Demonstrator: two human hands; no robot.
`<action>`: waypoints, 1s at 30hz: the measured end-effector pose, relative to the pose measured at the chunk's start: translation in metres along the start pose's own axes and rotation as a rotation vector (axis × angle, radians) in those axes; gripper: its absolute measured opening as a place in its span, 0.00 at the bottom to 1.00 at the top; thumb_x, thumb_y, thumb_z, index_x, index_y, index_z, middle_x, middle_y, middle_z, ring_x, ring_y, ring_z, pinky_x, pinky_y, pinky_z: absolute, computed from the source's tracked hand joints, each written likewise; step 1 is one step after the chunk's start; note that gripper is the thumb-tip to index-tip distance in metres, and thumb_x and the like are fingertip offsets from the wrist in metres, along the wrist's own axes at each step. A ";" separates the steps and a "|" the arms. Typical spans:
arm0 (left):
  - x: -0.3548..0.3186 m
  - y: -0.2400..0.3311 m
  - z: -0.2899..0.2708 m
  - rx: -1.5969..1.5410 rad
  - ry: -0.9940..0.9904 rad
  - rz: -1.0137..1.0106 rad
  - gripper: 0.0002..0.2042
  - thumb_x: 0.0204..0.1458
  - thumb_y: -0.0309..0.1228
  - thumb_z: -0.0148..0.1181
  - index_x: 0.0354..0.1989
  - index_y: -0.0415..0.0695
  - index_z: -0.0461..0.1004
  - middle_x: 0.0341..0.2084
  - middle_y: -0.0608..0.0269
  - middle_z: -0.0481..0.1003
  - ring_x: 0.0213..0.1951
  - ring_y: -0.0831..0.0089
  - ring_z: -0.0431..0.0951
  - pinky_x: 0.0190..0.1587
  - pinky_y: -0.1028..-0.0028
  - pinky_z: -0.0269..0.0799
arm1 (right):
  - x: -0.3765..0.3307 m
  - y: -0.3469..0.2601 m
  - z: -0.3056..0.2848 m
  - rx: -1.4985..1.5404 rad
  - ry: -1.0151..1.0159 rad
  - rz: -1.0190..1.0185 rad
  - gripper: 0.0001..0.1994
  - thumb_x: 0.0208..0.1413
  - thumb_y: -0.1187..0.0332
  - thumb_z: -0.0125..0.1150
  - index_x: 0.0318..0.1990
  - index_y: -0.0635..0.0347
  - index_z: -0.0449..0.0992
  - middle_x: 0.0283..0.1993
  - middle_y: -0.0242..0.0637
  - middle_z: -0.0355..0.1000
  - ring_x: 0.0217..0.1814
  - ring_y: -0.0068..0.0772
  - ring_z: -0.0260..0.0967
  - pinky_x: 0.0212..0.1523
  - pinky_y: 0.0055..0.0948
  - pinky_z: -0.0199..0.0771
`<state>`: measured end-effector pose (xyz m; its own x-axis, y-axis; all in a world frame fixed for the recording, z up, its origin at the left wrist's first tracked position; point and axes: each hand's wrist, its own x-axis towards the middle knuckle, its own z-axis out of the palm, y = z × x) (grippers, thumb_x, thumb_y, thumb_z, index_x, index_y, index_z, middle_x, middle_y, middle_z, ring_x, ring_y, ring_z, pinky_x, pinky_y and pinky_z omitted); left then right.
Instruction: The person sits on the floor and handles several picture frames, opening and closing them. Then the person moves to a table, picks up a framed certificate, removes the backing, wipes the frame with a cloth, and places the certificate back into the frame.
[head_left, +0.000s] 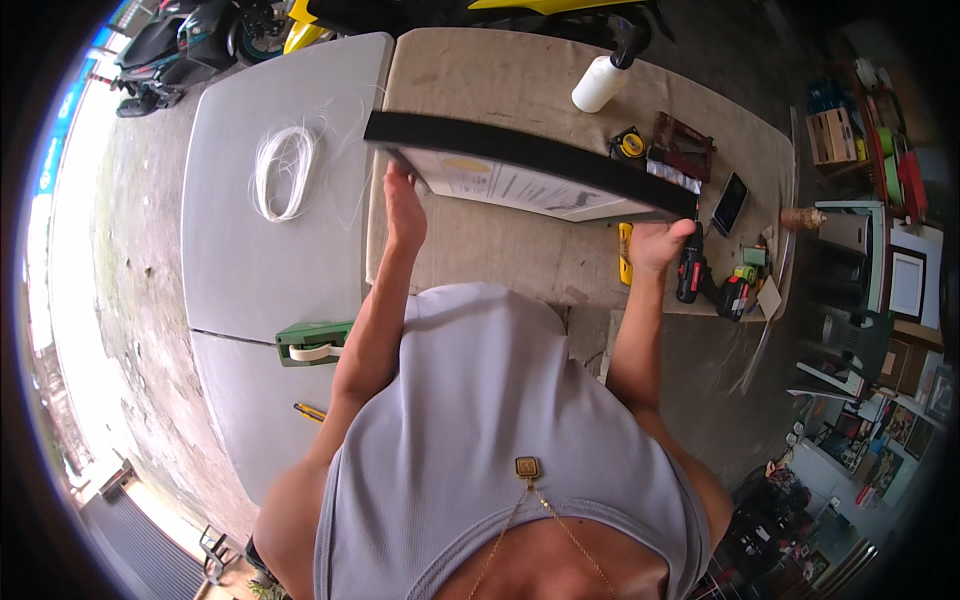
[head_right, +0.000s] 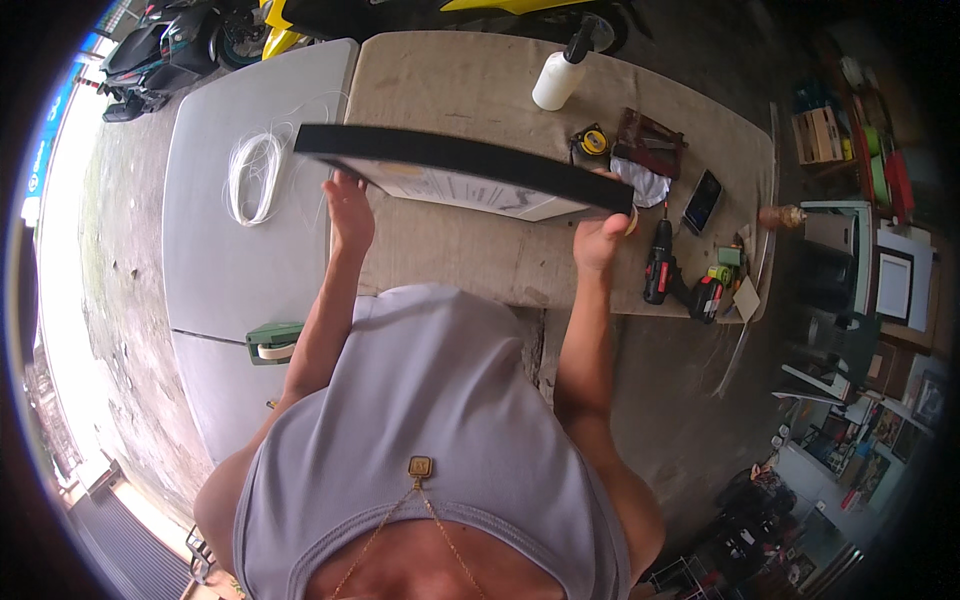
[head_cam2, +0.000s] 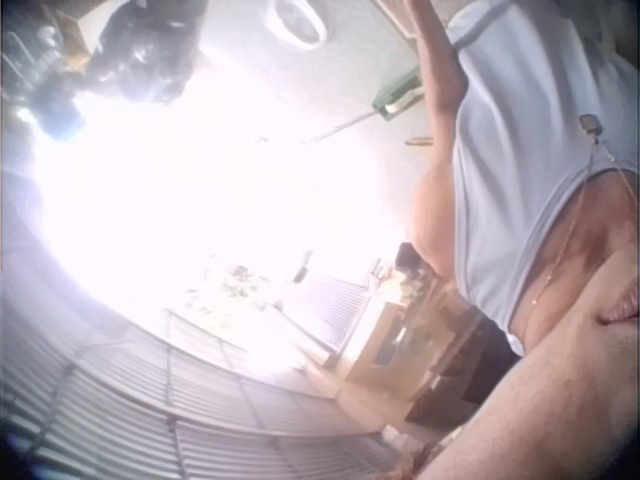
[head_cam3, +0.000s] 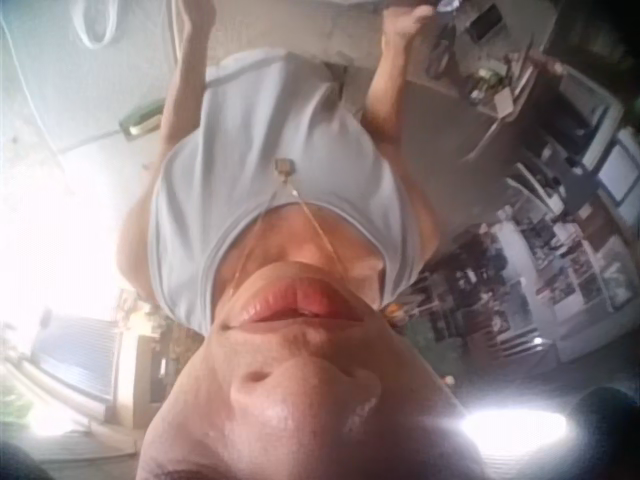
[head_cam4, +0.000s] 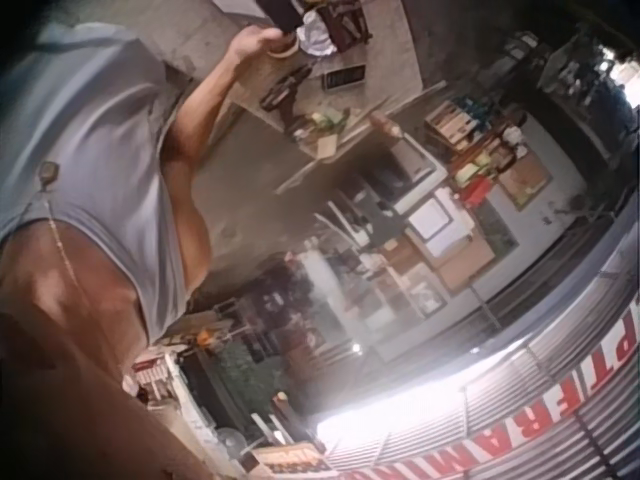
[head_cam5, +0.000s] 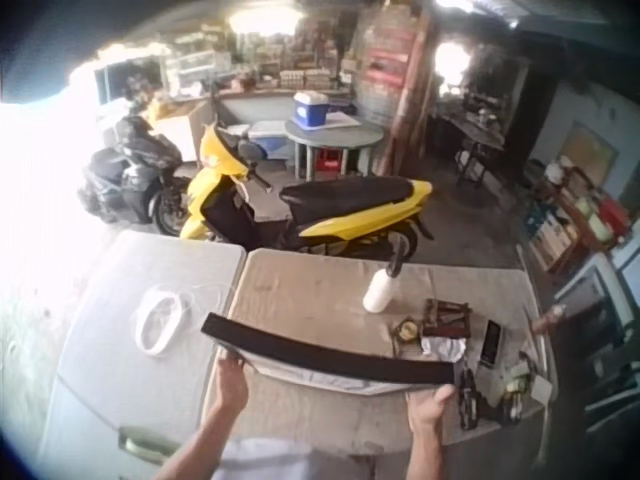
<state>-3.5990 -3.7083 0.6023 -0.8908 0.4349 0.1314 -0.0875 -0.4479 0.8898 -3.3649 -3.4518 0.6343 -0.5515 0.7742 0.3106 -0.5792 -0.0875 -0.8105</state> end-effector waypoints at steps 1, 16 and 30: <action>0.007 0.000 0.002 -0.018 0.019 -0.011 0.37 0.51 0.62 0.39 0.60 0.42 0.55 0.58 0.64 0.58 0.60 0.68 0.54 0.62 0.67 0.43 | 0.000 0.007 -0.007 -0.051 0.010 -0.039 0.41 0.42 0.34 0.51 0.58 0.56 0.60 0.59 0.31 0.60 0.63 0.32 0.53 0.61 0.40 0.51; 0.003 -0.006 -0.027 -0.213 -0.085 -0.039 0.38 0.40 0.71 0.42 0.38 0.42 0.68 0.35 0.60 0.68 0.45 0.62 0.67 0.51 0.63 0.58 | -0.010 -0.035 0.064 -0.346 -0.096 -0.148 0.42 0.40 0.25 0.39 0.25 0.67 0.68 0.27 0.40 0.65 0.38 0.37 0.64 0.39 0.32 0.64; 0.032 0.099 0.017 0.022 -0.531 0.121 0.35 0.34 0.68 0.55 0.25 0.42 0.66 0.23 0.62 0.64 0.29 0.71 0.65 0.30 0.73 0.60 | -0.008 -0.059 0.072 -0.118 -0.225 -0.051 0.26 0.41 0.46 0.53 0.30 0.66 0.65 0.34 0.44 0.63 0.36 0.36 0.59 0.39 0.32 0.60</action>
<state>-3.6285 -3.7255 0.7024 -0.5461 0.7182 0.4312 0.0168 -0.5053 0.8628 -3.3701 -3.4979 0.7154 -0.6505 0.6160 0.4443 -0.5428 0.0321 -0.8392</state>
